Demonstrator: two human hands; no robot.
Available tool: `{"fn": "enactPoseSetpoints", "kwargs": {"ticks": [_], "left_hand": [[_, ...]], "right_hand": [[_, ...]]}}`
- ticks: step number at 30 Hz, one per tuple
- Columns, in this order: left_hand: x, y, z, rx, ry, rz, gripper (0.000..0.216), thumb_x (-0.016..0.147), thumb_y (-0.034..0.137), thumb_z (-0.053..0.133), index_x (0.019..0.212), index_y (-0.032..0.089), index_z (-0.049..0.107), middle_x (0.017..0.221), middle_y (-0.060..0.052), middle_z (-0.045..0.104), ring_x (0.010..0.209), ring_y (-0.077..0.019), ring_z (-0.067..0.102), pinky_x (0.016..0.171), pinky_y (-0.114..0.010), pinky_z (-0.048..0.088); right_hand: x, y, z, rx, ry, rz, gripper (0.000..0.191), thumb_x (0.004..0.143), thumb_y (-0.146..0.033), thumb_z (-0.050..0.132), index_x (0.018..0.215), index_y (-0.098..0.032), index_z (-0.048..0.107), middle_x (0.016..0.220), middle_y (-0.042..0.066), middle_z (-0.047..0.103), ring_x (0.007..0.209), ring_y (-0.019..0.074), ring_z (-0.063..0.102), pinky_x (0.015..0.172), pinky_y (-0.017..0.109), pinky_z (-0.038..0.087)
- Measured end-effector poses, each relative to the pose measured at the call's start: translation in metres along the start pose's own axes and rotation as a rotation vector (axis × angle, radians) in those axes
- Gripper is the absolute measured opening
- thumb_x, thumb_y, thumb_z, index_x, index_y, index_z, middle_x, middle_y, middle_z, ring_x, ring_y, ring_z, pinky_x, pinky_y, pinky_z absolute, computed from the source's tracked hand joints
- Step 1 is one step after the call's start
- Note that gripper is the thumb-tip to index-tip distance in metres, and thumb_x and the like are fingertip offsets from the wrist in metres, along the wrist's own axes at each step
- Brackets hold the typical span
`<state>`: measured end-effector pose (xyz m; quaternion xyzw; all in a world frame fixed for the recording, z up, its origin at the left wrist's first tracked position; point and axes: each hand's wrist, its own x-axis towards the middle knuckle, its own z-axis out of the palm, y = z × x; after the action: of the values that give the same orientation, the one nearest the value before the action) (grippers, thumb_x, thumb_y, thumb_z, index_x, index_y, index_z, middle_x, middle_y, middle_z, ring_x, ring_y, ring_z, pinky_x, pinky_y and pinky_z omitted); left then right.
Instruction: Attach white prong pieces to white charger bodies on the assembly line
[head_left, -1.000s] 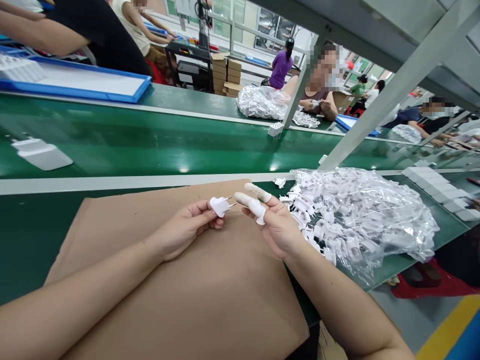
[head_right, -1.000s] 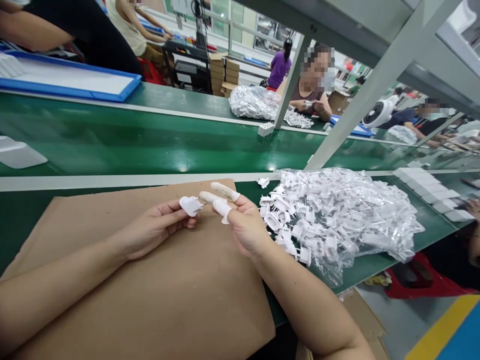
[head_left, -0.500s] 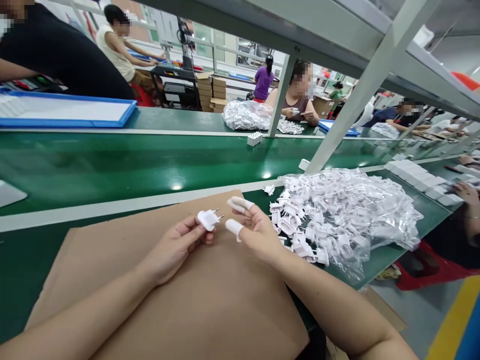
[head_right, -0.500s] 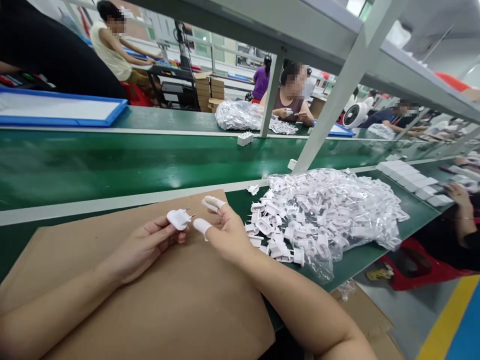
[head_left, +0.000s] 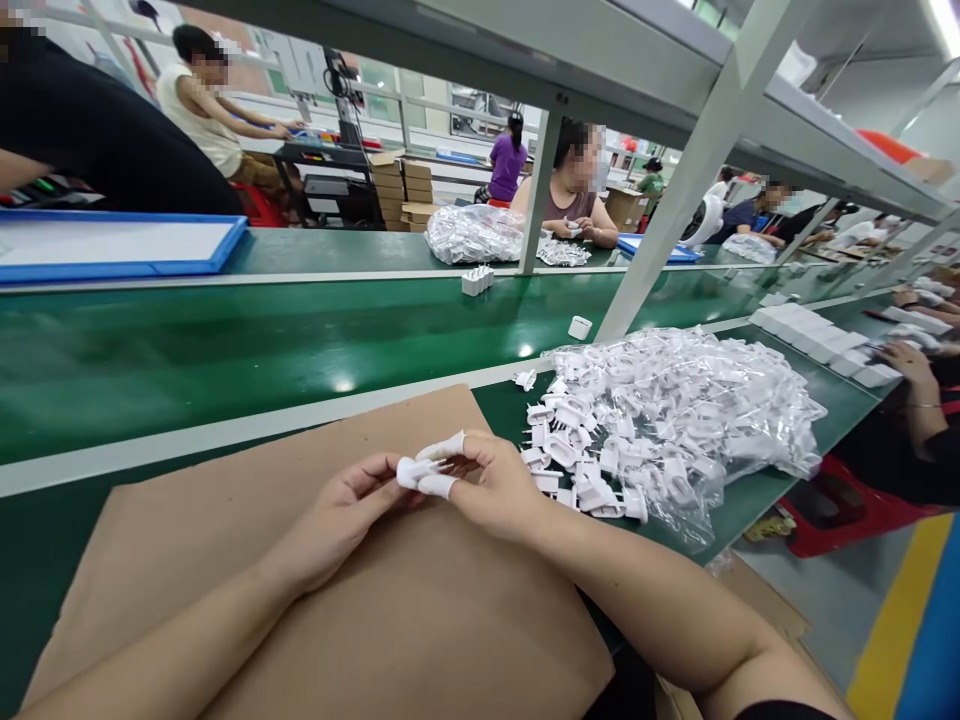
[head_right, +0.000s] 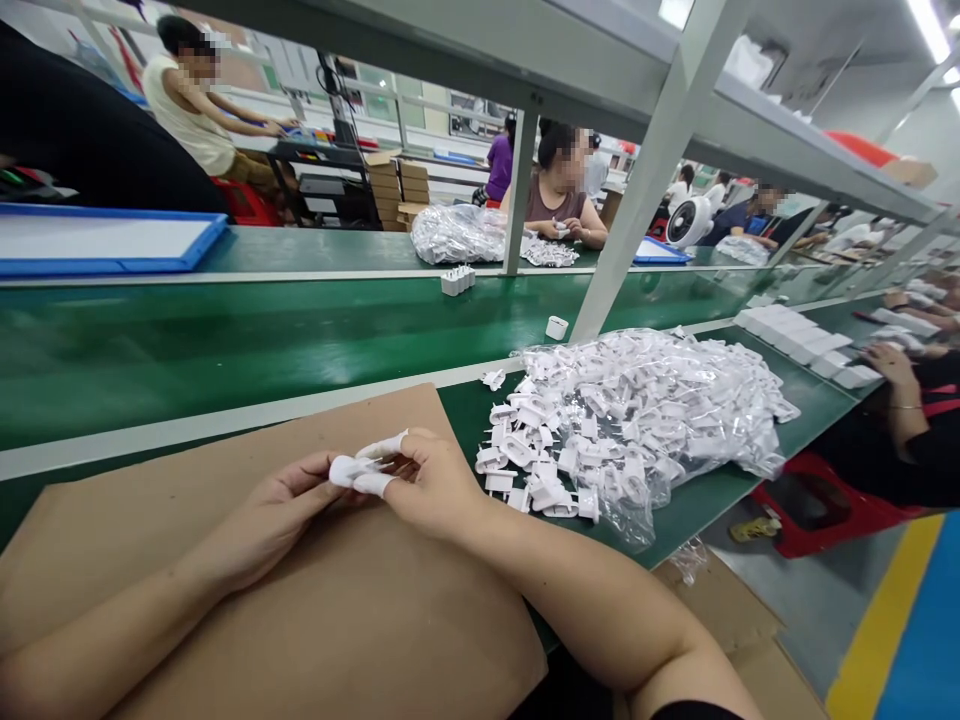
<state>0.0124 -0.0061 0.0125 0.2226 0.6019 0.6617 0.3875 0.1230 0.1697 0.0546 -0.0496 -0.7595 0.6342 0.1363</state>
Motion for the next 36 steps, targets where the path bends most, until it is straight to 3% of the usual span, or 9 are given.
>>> {"fn": "enactPoseSetpoints", "kwargs": {"ticks": [4, 8, 15, 18, 22, 25, 28, 30, 36], "left_hand": [[0.001, 0.004, 0.003, 0.010, 0.048, 0.000, 0.037, 0.080, 0.055, 0.083, 0.094, 0.022, 0.075, 0.086, -0.003, 0.069, 0.085, -0.0153, 0.062, 0.082, -0.024, 0.051], [0.003, 0.008, 0.007, 0.007, 0.106, 0.055, 0.036, 0.082, 0.055, 0.081, 0.084, 0.020, 0.073, 0.079, -0.003, 0.067, 0.077, -0.0135, 0.059, 0.075, -0.023, 0.050], [-0.001, -0.001, 0.013, 0.241, 0.354, 0.417, 0.024, 0.089, 0.046, 0.075, 0.086, 0.022, 0.074, 0.084, -0.002, 0.067, 0.077, -0.0144, 0.061, 0.074, -0.026, 0.051], [-0.004, -0.004, 0.015, 0.355, 0.360, 0.537, 0.017, 0.092, 0.040, 0.071, 0.094, 0.024, 0.075, 0.095, -0.003, 0.069, 0.082, -0.0153, 0.064, 0.077, -0.028, 0.052], [-0.004, -0.005, 0.014, 0.400, 0.337, 0.527, 0.020, 0.094, 0.041, 0.069, 0.104, 0.025, 0.075, 0.101, -0.004, 0.072, 0.090, -0.0176, 0.067, 0.082, -0.030, 0.054], [-0.004, -0.007, 0.013, 0.361, 0.401, 0.473, 0.025, 0.092, 0.047, 0.070, 0.099, 0.023, 0.074, 0.102, -0.005, 0.072, 0.092, -0.0196, 0.068, 0.087, -0.034, 0.054], [-0.002, -0.007, 0.010, 0.306, 0.525, 0.386, 0.031, 0.086, 0.051, 0.076, 0.096, 0.023, 0.074, 0.102, -0.004, 0.072, 0.093, -0.0198, 0.067, 0.089, -0.033, 0.053], [0.002, -0.006, 0.008, 0.248, 0.569, 0.321, 0.034, 0.083, 0.052, 0.079, 0.100, 0.023, 0.074, 0.105, -0.004, 0.072, 0.094, -0.0187, 0.066, 0.088, -0.031, 0.052], [0.013, -0.004, 0.003, 0.119, 0.669, 0.261, 0.040, 0.076, 0.052, 0.083, 0.098, 0.020, 0.072, 0.095, -0.002, 0.069, 0.083, -0.0154, 0.063, 0.073, -0.025, 0.051]], "right_hand": [[0.003, 0.003, 0.002, 0.107, 0.066, 0.053, 0.028, 0.071, -0.035, 0.085, 0.094, -0.021, 0.079, 0.100, 0.004, 0.074, 0.088, 0.0180, 0.071, 0.086, 0.034, 0.057], [0.008, 0.002, -0.002, 0.307, 0.065, 0.215, 0.034, 0.065, -0.036, 0.087, 0.093, -0.020, 0.077, 0.089, 0.003, 0.076, 0.082, 0.0173, 0.069, 0.075, 0.030, 0.054], [0.010, -0.005, -0.009, 0.389, 0.024, 0.410, 0.027, 0.069, -0.027, 0.079, 0.093, -0.017, 0.076, 0.086, 0.004, 0.076, 0.075, 0.0128, 0.064, 0.077, 0.027, 0.051], [0.009, -0.006, -0.008, 0.402, -0.005, 0.437, 0.027, 0.068, -0.027, 0.078, 0.092, -0.017, 0.076, 0.088, 0.004, 0.075, 0.074, 0.0114, 0.063, 0.076, 0.025, 0.050], [0.010, -0.003, -0.005, 0.367, -0.039, 0.420, 0.026, 0.067, -0.028, 0.078, 0.091, -0.017, 0.075, 0.087, 0.004, 0.074, 0.075, 0.0121, 0.062, 0.075, 0.026, 0.049], [0.008, 0.001, -0.003, 0.204, -0.007, 0.322, 0.027, 0.070, -0.030, 0.078, 0.095, -0.018, 0.076, 0.090, 0.005, 0.072, 0.079, 0.0155, 0.063, 0.073, 0.029, 0.049], [0.004, 0.003, -0.005, -0.231, 0.053, 0.018, 0.023, 0.077, -0.022, 0.070, 0.099, -0.020, 0.076, 0.096, 0.005, 0.067, 0.085, 0.0173, 0.063, 0.077, 0.032, 0.050], [-0.001, 0.001, -0.008, -0.544, 0.014, -0.152, 0.024, 0.079, -0.016, 0.065, 0.101, -0.019, 0.076, 0.096, 0.006, 0.065, 0.088, 0.0183, 0.062, 0.079, 0.032, 0.049], [-0.012, -0.017, -0.012, -0.973, -0.297, -0.105, 0.020, 0.083, -0.020, 0.065, 0.101, -0.016, 0.072, 0.100, 0.010, 0.067, 0.093, 0.0243, 0.064, 0.071, 0.033, 0.048]]}}
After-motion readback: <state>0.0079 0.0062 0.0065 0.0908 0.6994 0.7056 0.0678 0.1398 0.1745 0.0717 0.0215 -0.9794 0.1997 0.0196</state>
